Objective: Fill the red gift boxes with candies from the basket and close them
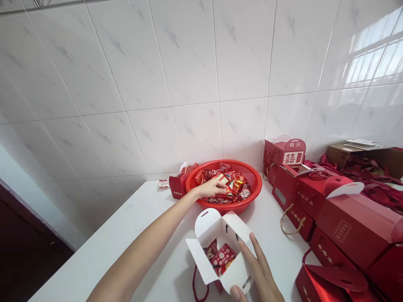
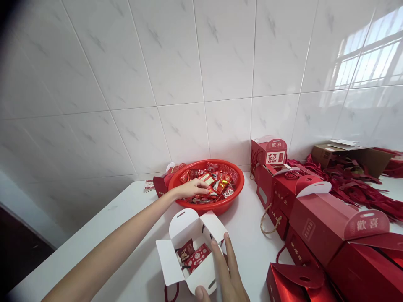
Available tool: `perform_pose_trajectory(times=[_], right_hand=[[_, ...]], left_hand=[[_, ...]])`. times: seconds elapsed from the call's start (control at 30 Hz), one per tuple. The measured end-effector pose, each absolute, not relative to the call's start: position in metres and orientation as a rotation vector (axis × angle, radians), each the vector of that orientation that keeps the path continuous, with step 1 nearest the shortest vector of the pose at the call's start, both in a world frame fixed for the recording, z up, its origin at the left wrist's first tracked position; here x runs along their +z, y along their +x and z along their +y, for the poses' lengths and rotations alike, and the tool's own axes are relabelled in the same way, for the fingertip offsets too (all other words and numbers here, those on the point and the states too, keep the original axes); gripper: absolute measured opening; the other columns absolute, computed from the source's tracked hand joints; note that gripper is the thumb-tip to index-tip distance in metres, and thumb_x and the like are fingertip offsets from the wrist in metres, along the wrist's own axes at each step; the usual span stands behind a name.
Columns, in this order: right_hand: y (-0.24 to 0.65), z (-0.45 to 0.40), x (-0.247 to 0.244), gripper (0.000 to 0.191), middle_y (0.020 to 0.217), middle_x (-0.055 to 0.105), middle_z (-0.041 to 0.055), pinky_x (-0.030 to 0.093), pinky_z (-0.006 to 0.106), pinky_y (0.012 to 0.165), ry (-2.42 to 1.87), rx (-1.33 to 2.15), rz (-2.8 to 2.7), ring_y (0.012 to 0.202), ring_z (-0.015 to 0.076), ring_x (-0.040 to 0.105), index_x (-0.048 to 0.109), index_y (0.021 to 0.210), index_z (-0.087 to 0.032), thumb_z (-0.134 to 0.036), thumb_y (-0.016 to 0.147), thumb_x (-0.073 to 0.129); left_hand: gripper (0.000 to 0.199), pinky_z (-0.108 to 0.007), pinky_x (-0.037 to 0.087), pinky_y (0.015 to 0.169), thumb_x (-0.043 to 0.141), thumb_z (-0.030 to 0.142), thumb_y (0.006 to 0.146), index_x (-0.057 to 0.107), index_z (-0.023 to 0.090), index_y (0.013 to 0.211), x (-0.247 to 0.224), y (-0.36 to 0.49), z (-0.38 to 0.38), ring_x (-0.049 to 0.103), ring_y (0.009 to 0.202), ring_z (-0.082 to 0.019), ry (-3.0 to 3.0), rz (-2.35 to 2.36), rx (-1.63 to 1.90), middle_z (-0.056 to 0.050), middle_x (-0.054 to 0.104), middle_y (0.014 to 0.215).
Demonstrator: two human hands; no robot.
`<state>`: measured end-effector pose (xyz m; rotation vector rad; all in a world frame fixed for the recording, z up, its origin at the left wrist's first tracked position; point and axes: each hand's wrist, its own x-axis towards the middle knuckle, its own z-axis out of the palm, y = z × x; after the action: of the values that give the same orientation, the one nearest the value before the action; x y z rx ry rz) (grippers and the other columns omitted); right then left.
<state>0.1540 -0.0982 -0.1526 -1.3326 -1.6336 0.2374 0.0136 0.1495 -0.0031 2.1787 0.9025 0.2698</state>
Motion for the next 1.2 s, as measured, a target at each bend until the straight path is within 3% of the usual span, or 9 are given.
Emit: perform_pose_trajectory(times=[0.17, 0.33, 0.47, 0.57, 0.7, 0.8, 0.97, 1.07, 1.2], right_hand=[[0.155, -0.106, -0.133, 0.062, 0.167, 0.024, 0.0108, 0.061, 0.031, 0.088, -1.284, 0.327, -1.618, 0.140, 0.0311, 0.049, 0.033, 0.157, -0.031, -0.029, 0.098, 0.052], [0.155, -0.111, -0.123, 0.059, 0.167, 0.023, 0.0118, 0.060, 0.033, 0.092, -1.295, 0.373, -1.606, 0.142, 0.0304, 0.047, 0.035, 0.156, -0.029, -0.031, 0.100, 0.052], [0.154, -0.112, -0.123, 0.059, 0.167, 0.024, 0.0117, 0.058, 0.034, 0.096, -1.284, 0.352, -1.608, 0.144, 0.0301, 0.044, 0.035, 0.157, -0.028, -0.033, 0.100, 0.052], [0.154, -0.113, -0.118, 0.059, 0.167, 0.025, 0.0111, 0.058, 0.037, 0.098, -1.300, 0.341, -1.606, 0.146, 0.0309, 0.041, 0.035, 0.157, -0.029, -0.032, 0.100, 0.050], [0.153, -0.115, -0.109, 0.058, 0.168, 0.021, 0.0093, 0.054, 0.042, 0.103, -1.285, 0.354, -1.603, 0.149, 0.0322, 0.034, 0.035, 0.156, -0.031, -0.029, 0.100, 0.049], [0.153, -0.117, -0.106, 0.058, 0.169, 0.016, 0.0088, 0.055, 0.040, 0.103, -1.286, 0.373, -1.594, 0.150, 0.0329, 0.032, 0.037, 0.154, -0.031, -0.028, 0.099, 0.052], [0.157, -0.116, -0.114, 0.057, 0.166, 0.026, 0.0117, 0.048, 0.048, 0.111, -1.252, 0.312, -1.611, 0.150, 0.0343, 0.032, 0.043, 0.150, -0.027, -0.026, 0.095, 0.058], [0.160, -0.115, -0.119, 0.051, 0.161, 0.037, 0.0124, 0.048, 0.045, 0.111, -1.162, 0.271, -1.656, 0.146, 0.0325, 0.040, 0.049, 0.143, -0.026, -0.026, 0.094, 0.061], [0.162, -0.113, -0.119, 0.055, 0.158, 0.043, 0.0127, 0.046, 0.043, 0.112, -1.060, 0.190, -1.714, 0.145, 0.0298, 0.043, 0.046, 0.146, -0.024, -0.021, 0.093, 0.059]], left_hand=[[0.038, -0.033, 0.047, 0.084, 0.068, 0.051, 0.086, 0.075, 0.015, 0.094, 0.033, -0.003, 0.122, 0.065, 0.091, -0.021, 2.105, 0.846, 0.416, -0.005, 0.074, 0.094], [0.027, -0.030, 0.050, 0.082, 0.074, 0.033, 0.081, 0.077, 0.019, 0.105, 0.063, -0.021, 0.076, 0.068, 0.097, -0.021, 2.111, 0.802, 0.254, -0.006, 0.076, 0.104], [0.028, -0.030, 0.050, 0.079, 0.063, 0.029, 0.089, 0.074, 0.019, 0.113, 0.070, -0.034, 0.038, 0.067, 0.097, -0.022, 2.382, 0.909, 0.125, -0.007, 0.073, 0.110], [0.031, -0.032, 0.050, 0.086, 0.062, 0.032, 0.089, 0.073, 0.021, 0.116, 0.070, -0.046, 0.019, 0.066, 0.102, -0.024, 2.512, 0.997, 0.026, -0.007, 0.070, 0.114], [0.054, -0.039, 0.045, 0.105, 0.078, 0.038, 0.076, 0.067, 0.031, 0.128, 0.071, -0.064, 0.008, 0.053, 0.133, -0.033, 2.474, 0.957, -0.125, -0.005, 0.057, 0.145], [0.074, -0.046, 0.038, 0.114, 0.086, 0.029, 0.065, 0.061, 0.036, 0.135, 0.068, -0.071, 0.006, 0.040, 0.145, -0.037, 2.412, 0.980, -0.226, -0.004, 0.040, 0.161], [0.048, -0.041, 0.043, 0.109, 0.073, 0.036, 0.083, 0.065, 0.027, 0.129, 0.047, -0.064, 0.006, 0.053, 0.133, -0.031, 2.436, 1.000, 0.056, -0.006, 0.058, 0.145], [0.055, -0.042, 0.041, 0.111, 0.073, 0.036, 0.085, 0.058, 0.028, 0.137, 0.030, -0.056, 0.007, 0.051, 0.134, -0.029, 2.427, 1.022, 0.219, -0.006, 0.055, 0.148], [0.064, -0.046, 0.041, 0.113, 0.075, 0.034, 0.082, 0.052, 0.028, 0.142, 0.017, -0.047, 0.002, 0.047, 0.136, -0.030, 2.387, 1.068, 0.340, -0.007, 0.053, 0.147]])
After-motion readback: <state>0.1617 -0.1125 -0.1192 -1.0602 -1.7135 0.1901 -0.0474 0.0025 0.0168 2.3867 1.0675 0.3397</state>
